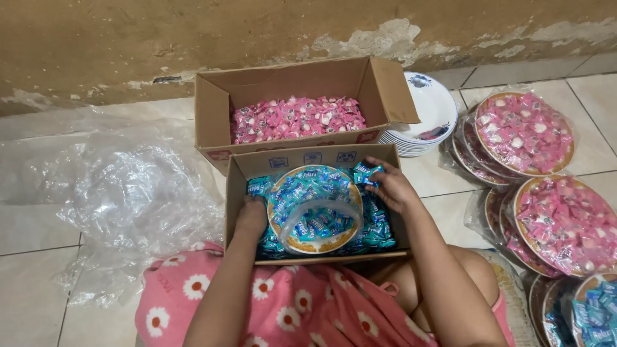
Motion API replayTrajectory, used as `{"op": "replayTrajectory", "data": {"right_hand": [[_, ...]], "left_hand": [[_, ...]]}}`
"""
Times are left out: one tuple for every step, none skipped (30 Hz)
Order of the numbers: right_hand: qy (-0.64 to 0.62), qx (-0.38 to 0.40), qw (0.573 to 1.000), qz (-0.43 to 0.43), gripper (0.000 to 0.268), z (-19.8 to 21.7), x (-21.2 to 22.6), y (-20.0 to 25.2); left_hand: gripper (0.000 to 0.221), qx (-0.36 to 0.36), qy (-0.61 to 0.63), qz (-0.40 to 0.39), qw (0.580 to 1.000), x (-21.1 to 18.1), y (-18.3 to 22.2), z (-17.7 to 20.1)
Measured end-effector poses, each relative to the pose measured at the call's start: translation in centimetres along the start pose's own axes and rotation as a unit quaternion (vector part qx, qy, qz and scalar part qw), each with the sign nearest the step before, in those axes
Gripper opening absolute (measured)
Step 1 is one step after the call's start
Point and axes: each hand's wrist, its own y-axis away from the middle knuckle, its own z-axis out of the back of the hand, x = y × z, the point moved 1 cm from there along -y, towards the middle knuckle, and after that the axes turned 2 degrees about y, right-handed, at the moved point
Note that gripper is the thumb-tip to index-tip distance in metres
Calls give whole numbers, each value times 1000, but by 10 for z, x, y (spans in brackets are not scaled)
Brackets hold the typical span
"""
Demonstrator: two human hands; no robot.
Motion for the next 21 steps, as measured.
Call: {"op": "replayTrajectory", "data": {"right_hand": [[0, 0, 1000, 0, 71, 1, -2, -2], [13, -18, 1000, 13, 71, 2, -4, -5], [27, -35, 999, 24, 72, 2, -6, -8], [27, -34, 999, 24, 72, 3, -4, -5], [69, -38, 996, 37, 72, 3, -1, -2], [111, -42, 992, 50, 72, 3, 1, 0], [111, -42, 992, 50, 72, 3, 2, 1], [116, -48, 990, 58, 67, 2, 3, 2], [120, -54, 989, 64, 63, 1, 4, 3], [121, -53, 989, 64, 63, -3, 10, 9], [100, -38, 992, 62, 61, -7, 15, 15], [79, -22, 995, 59, 59, -11, 20, 20], [80, -22, 995, 59, 59, -10, 19, 20], [58, -17, 997, 55, 60, -9, 18, 19], [37, -11, 998, 52, 60, -8, 18, 18], [37, -11, 998, 52, 60, -7, 17, 15], [20, -9, 998, 50, 59, -5, 15, 13], [3, -7, 999, 48, 58, -3, 13, 12], [4, -6, 999, 48, 58, -2, 14, 12], [-10, -4, 999, 42, 59, -1, 14, 13], [-25, -3, 999, 37, 61, 0, 15, 14]], "left_hand": [[43, 0, 0, -1, 1000, -1, 0, 0], [43, -4, -8, -1, 1000, -2, 0, 0], [44, -8, -16, 0, 1000, -3, 1, 0], [44, -8, -16, 0, 1000, -2, 0, -3], [44, 1, -28, -7, 1000, -1, -1, -5], [44, 10, -41, -13, 999, 0, -3, -7], [44, 10, -41, -13, 999, 8, -14, -18], [44, 6, -58, -22, 998, 17, -26, -29], [43, 3, -75, -30, 997, 25, -37, -40], [43, 3, -75, -29, 997, 29, -41, -44], [40, -3, -63, -35, 997, 33, -44, -49], [37, -9, -52, -40, 998, 38, -47, -54], [37, -9, -52, -40, 998, 31, -38, -43], [36, -14, -43, -45, 998, 24, -29, -32], [35, -20, -34, -50, 998, 17, -20, -20], [35, -21, -34, -50, 998, 10, -12, -9], [34, -13, -37, -65, 997, 2, -3, 0], [34, -5, -39, -80, 996, -6, 6, 10], [34, -5, -39, -80, 996, -11, 14, 15], [33, 11, -38, -86, 995, -16, 22, 19], [34, 28, -37, -93, 995, -22, 30, 24]]}}
